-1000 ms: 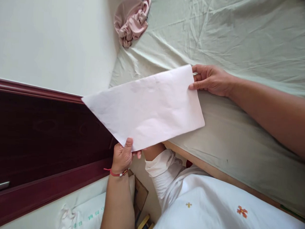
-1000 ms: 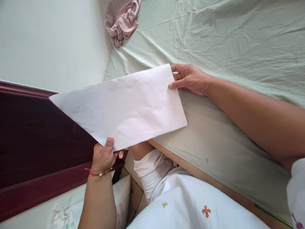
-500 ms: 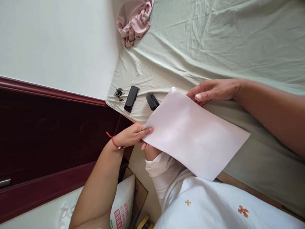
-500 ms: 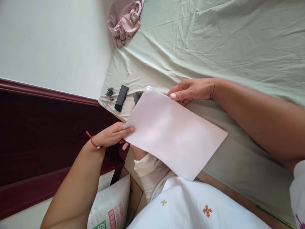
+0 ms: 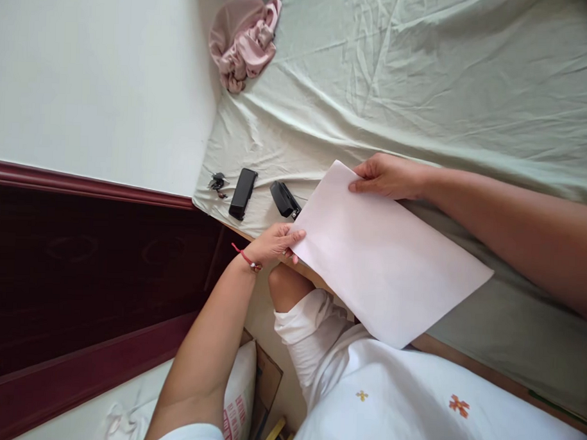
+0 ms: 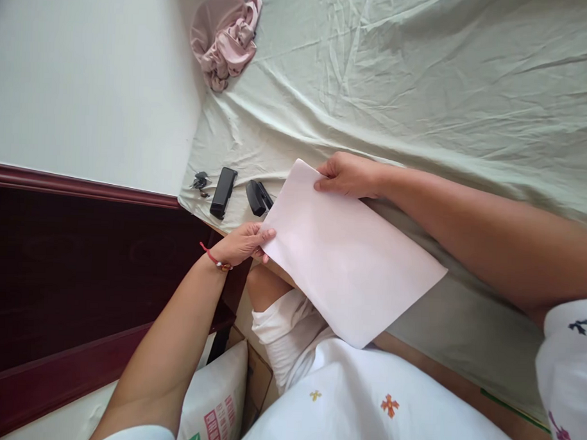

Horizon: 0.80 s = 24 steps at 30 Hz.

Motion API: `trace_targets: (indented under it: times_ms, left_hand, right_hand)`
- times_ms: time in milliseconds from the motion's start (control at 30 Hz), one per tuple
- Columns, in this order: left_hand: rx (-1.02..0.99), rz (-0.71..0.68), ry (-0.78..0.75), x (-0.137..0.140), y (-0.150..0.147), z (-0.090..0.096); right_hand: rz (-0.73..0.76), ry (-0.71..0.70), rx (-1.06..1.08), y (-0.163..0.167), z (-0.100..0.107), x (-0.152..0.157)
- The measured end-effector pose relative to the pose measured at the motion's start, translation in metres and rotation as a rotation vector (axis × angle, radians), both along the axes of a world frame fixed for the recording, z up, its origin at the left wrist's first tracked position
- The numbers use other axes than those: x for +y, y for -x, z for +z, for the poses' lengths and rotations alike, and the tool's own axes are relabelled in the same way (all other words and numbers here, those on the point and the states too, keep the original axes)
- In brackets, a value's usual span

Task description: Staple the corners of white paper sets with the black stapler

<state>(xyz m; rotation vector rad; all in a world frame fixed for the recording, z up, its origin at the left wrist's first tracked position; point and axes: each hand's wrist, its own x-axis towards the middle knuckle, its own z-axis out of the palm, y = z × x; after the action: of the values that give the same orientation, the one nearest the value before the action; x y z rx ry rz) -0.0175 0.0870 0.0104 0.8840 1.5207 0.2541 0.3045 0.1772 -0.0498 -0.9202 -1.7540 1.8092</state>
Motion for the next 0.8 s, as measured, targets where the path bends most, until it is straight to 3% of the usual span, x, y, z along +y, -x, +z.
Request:
trace_targets:
  times_ms: [133, 333, 533, 800]
  left_hand:
    - [0.015, 0.241, -0.223, -0.009, -0.001, -0.014]
    - [-0.034, 0.54, -0.22, -0.016, -0.015, -0.03]
    - [0.011, 0.734, -0.267, -0.017, -0.024, -0.037]
    - [0.139, 0.862, -0.484, -0.014, -0.034, -0.045]
  right_hand:
    - [-0.037, -0.134, -0.099, 0.003, 0.004, 0.001]
    - [-0.094, -0.421, -0.37, 0.013, 0.008, -0.005]
    - [-0.114, -0.433, -0.389, 0.014, 0.01, -0.01]
    - [-0.153, -0.464, -0.371, 0.014, 0.008, -0.009]
